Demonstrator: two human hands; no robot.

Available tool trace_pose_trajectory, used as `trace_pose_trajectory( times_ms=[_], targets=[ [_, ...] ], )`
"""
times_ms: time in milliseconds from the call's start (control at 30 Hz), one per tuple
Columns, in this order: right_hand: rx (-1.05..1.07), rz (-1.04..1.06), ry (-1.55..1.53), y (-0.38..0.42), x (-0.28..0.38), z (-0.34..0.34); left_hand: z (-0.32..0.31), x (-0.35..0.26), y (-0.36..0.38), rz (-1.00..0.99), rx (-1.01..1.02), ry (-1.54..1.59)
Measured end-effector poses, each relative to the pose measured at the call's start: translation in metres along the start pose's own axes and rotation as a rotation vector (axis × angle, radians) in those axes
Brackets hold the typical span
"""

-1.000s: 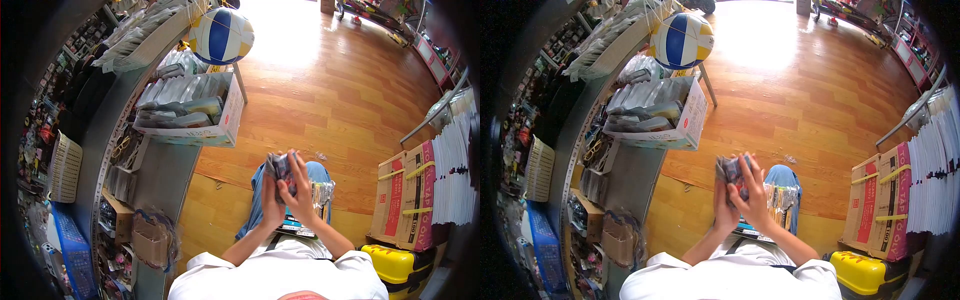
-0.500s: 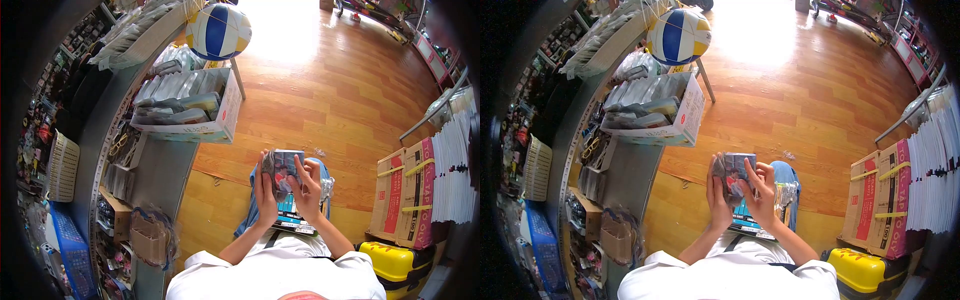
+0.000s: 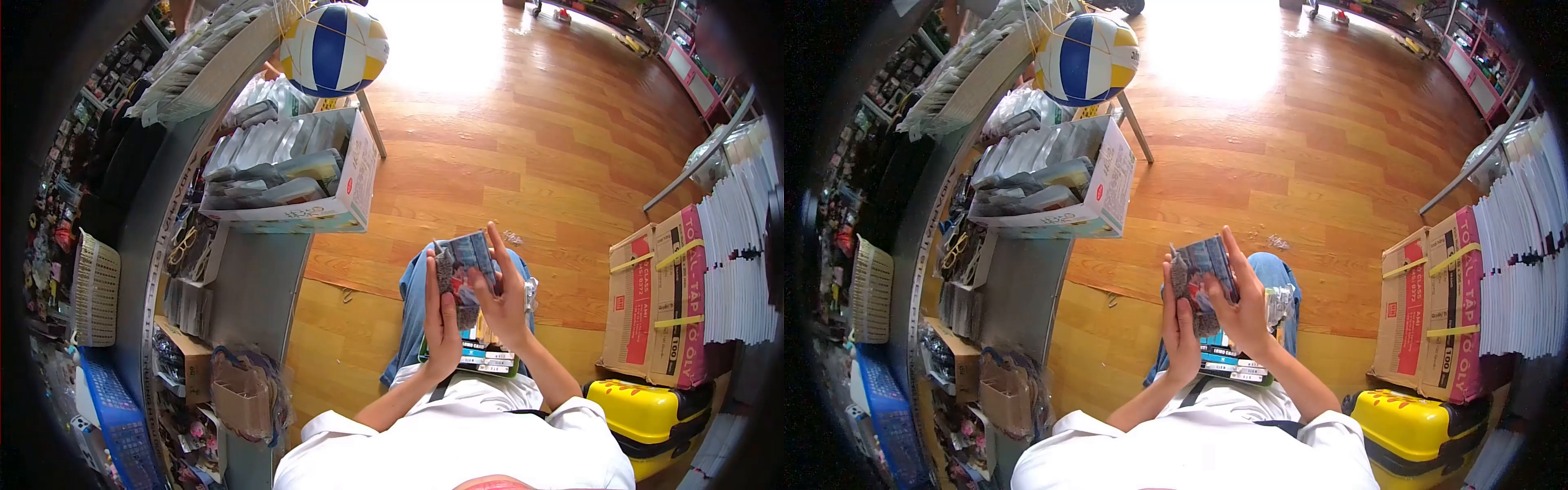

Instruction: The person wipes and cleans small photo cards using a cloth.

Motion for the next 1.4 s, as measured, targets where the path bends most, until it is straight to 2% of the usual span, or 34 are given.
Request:
trace_pose_trajectory(
  times_ms=[33, 67, 100, 133, 167, 200, 267, 300, 333, 367, 433, 500, 533, 567, 633, 700, 733, 767, 833, 967, 1033, 1100, 1167, 1300, 1333, 1400],
  targets=[
    [0.022, -0.173, -0.126, 0.001, -0.012, -0.003, 0.0, -0.001, -0.001, 0.002, 0.0, 0.004],
    [0.058, -0.098, 0.009, 0.003, -0.01, -0.005, 0.008, -0.002, -0.004, 0.001, -0.07, -0.005],
    [0.061, -0.098, 0.013, 0.008, -0.011, -0.006, 0.016, -0.004, -0.009, -0.001, -0.14, -0.016],
    [0.105, 0.015, 0.055, 0.015, -0.003, -0.01, 0.026, -0.004, -0.016, 0.016, -0.221, 0.053],
    [0.146, 0.129, 0.096, 0.023, 0.005, -0.015, 0.03, -0.005, -0.019, 0.015, -0.22, 0.053],
    [0.144, 0.192, 0.216, 0.03, 0.007, -0.017, 0.036, 0.007, -0.021, 0.118, -0.252, 0.241],
    [0.127, 0.125, 0.102, 0.026, -0.006, -0.009, 0.037, 0.033, -0.018, 0.337, -0.307, 0.614],
    [0.117, 0.058, -0.012, 0.022, -0.01, -0.005, 0.033, 0.036, -0.014, 0.346, -0.3, 0.613],
    [0.003, 0.051, 0.015, 0.014, -0.006, 0.004, 0.026, 0.04, -0.008, 0.341, -0.293, 0.7],
    [-0.004, 0.047, 0.017, 0.008, -0.006, 0.003, 0.019, 0.041, -0.002, 0.334, -0.287, 0.788],
    [-0.073, -0.09, -0.244, -0.002, -0.018, 0.005, 0.017, 0.044, 0.0, 0.311, -0.282, 0.819],
    [-0.04, -0.083, -0.167, -0.001, -0.026, 0.008, 0.039, 0.053, 0.002, 0.213, -0.38, 0.579],
    [0.098, -0.068, -0.156, 0.003, -0.025, 0.001, 0.047, 0.053, -0.003, 0.214, -0.385, 0.577],
    [0.238, -0.054, -0.146, 0.008, -0.023, -0.007, 0.056, 0.049, -0.013, 0.216, -0.318, 0.453],
    [0.275, -0.048, -0.196, 0.007, -0.023, -0.002, 0.071, 0.043, -0.026, 0.221, -0.254, 0.326],
    [0.404, 0.085, 0.006, 0.012, -0.023, -0.001, 0.038, 0.039, -0.033, 0.341, 0.245, 0.397],
    [0.331, -0.175, -0.185, 0.013, -0.031, 0.002, 0.018, 0.007, -0.044, 0.062, 0.349, 0.194],
    [0.266, -0.237, -0.205, 0.01, -0.032, 0.007, 0.013, 0.009, -0.042, 0.065, 0.354, 0.194],
    [0.133, -0.223, -0.139, 0.002, -0.035, 0.022, 0.013, 0.004, -0.04, -0.042, 0.269, 0.084],
    [0.034, -0.192, -0.179, -0.002, -0.043, 0.031, 0.006, 0.01, -0.026, -0.057, 0.267, 0.021],
    [0.22, -0.137, -0.02, 0.006, -0.037, 0.018, 0.008, 0.011, -0.028, -0.039, 0.272, 0.016],
    [0.22, -0.141, -0.014, 0.01, -0.034, 0.016, 0.009, 0.016, -0.032, 0.055, 0.291, 0.097],
    [0.159, -0.24, -0.106, 0.004, -0.042, 0.021, 0.01, 0.016, -0.032, 0.068, 0.297, 0.1],
    [-0.064, -0.138, -0.076, -0.017, -0.041, 0.047, 0.011, 0.019, -0.026, 0.065, 0.273, 0.076],
    [-0.058, -0.13, -0.083, -0.02, -0.036, 0.045, 0.016, 0.022, -0.025, 0.115, 0.204, 0.09],
    [-0.302, -0.153, -0.26, -0.017, -0.029, 0.062, 0.03, 0.037, -0.013, 0.245, -0.001, 0.214]
  ],
)
Point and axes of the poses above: each hand's wrist, its own y-axis away from the middle knuckle, its own z-axis out of the back of the hand, x = y × z, the point moved 8 cm from there along -y, towards the middle knuckle, and after that the axes turned 14 degrees about y, right-handed, at the moved point
